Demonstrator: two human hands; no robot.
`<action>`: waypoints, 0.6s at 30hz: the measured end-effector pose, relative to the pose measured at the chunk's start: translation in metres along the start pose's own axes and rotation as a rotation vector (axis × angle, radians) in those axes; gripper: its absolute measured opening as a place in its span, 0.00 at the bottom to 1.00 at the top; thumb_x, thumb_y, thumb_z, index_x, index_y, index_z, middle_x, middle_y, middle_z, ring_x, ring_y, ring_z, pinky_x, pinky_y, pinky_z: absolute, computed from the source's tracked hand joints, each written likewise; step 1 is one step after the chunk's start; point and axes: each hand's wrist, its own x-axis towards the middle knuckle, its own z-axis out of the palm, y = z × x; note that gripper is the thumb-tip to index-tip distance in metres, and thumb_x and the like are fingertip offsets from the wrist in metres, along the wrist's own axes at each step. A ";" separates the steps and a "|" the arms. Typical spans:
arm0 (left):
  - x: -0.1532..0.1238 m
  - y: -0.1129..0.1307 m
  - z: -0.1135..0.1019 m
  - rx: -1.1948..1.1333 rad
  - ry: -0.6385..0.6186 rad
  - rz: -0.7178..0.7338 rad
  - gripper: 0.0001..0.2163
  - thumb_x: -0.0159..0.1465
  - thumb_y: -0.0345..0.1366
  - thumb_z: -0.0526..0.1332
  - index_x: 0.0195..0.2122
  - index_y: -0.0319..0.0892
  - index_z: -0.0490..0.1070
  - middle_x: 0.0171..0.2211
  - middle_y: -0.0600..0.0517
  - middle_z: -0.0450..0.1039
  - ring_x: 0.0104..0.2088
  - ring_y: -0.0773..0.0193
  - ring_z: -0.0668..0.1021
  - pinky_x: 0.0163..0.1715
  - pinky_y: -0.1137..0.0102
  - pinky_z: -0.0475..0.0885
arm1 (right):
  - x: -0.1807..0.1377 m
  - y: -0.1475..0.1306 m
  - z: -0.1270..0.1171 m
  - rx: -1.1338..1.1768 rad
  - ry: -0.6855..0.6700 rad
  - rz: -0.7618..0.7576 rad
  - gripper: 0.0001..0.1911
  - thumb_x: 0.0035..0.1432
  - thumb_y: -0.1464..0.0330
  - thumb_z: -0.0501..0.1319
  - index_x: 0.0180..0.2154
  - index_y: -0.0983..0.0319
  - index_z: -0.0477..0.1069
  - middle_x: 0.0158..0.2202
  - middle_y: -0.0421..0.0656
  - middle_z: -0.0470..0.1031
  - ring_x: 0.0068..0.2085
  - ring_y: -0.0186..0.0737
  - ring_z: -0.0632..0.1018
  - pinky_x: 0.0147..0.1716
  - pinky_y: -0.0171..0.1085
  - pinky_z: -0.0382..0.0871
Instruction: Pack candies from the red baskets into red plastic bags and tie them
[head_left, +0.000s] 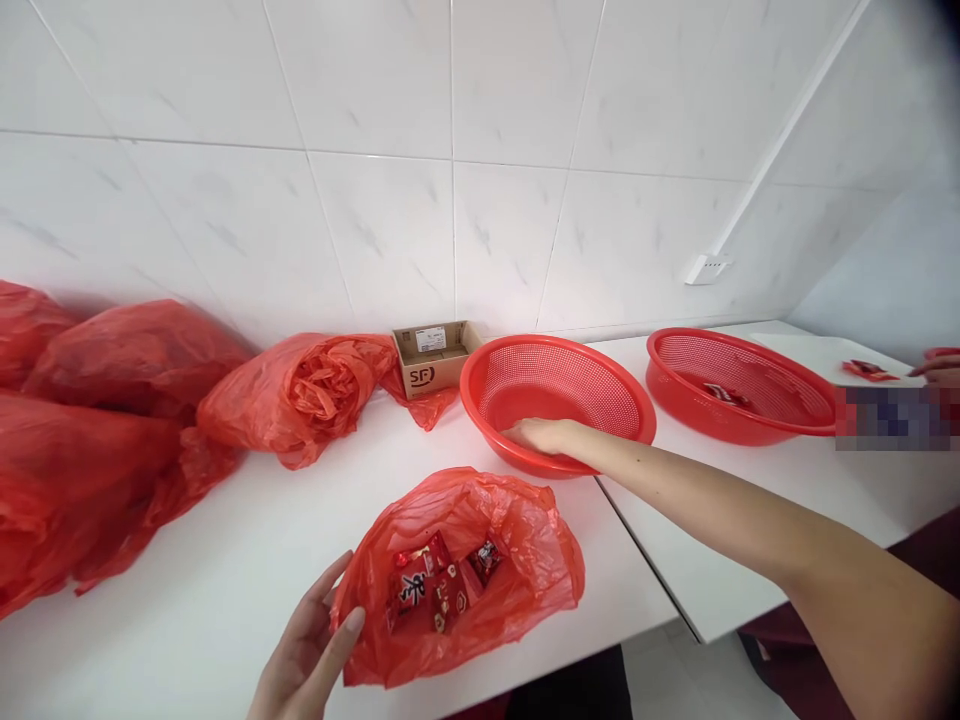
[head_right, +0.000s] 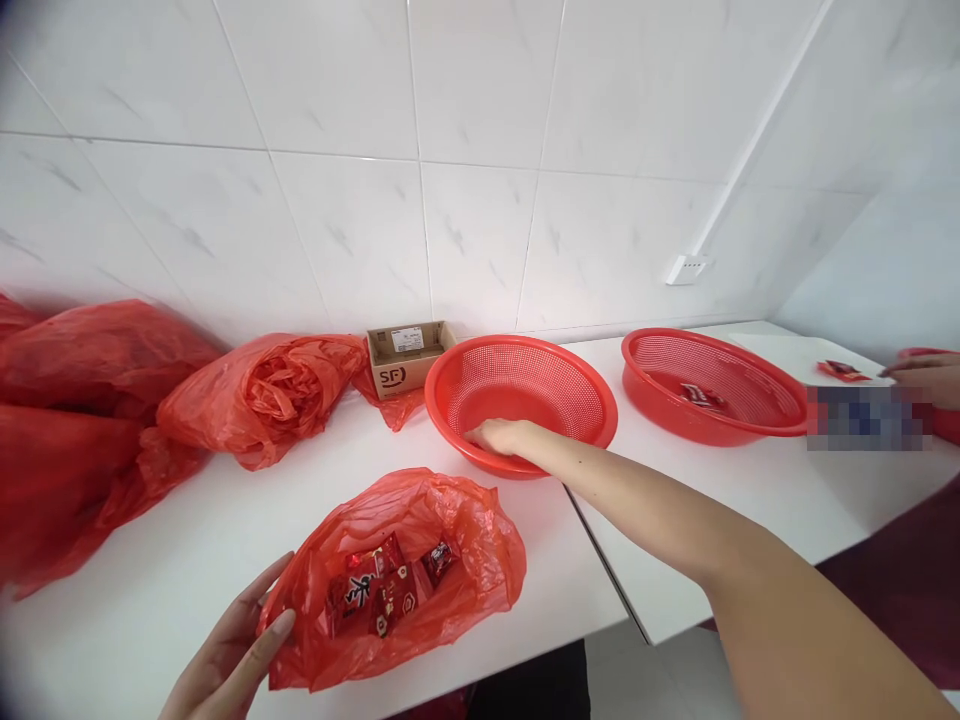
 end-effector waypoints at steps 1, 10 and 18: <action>0.001 -0.002 -0.001 0.008 0.009 0.001 0.32 0.54 0.54 0.65 0.58 0.49 0.64 0.52 0.50 0.74 0.51 0.50 0.76 0.45 0.66 0.74 | 0.003 0.000 0.001 -0.013 -0.006 0.002 0.09 0.54 0.62 0.60 0.26 0.58 0.73 0.28 0.44 0.77 0.26 0.42 0.75 0.23 0.39 0.66; 0.009 -0.013 -0.015 0.025 0.038 0.000 0.39 0.49 0.57 0.66 0.61 0.50 0.60 0.45 0.48 0.78 0.45 0.49 0.78 0.38 0.64 0.74 | -0.007 -0.005 -0.057 0.119 0.188 -0.168 0.10 0.59 0.60 0.58 0.38 0.58 0.66 0.38 0.43 0.75 0.32 0.34 0.74 0.25 0.31 0.66; 0.004 -0.006 -0.010 0.041 -0.044 -0.088 0.34 0.57 0.56 0.62 0.63 0.49 0.61 0.48 0.45 0.77 0.47 0.48 0.78 0.41 0.62 0.75 | -0.076 -0.071 -0.021 0.456 -0.155 -0.380 0.14 0.62 0.55 0.55 0.35 0.59 0.66 0.35 0.41 0.75 0.27 0.33 0.74 0.23 0.32 0.69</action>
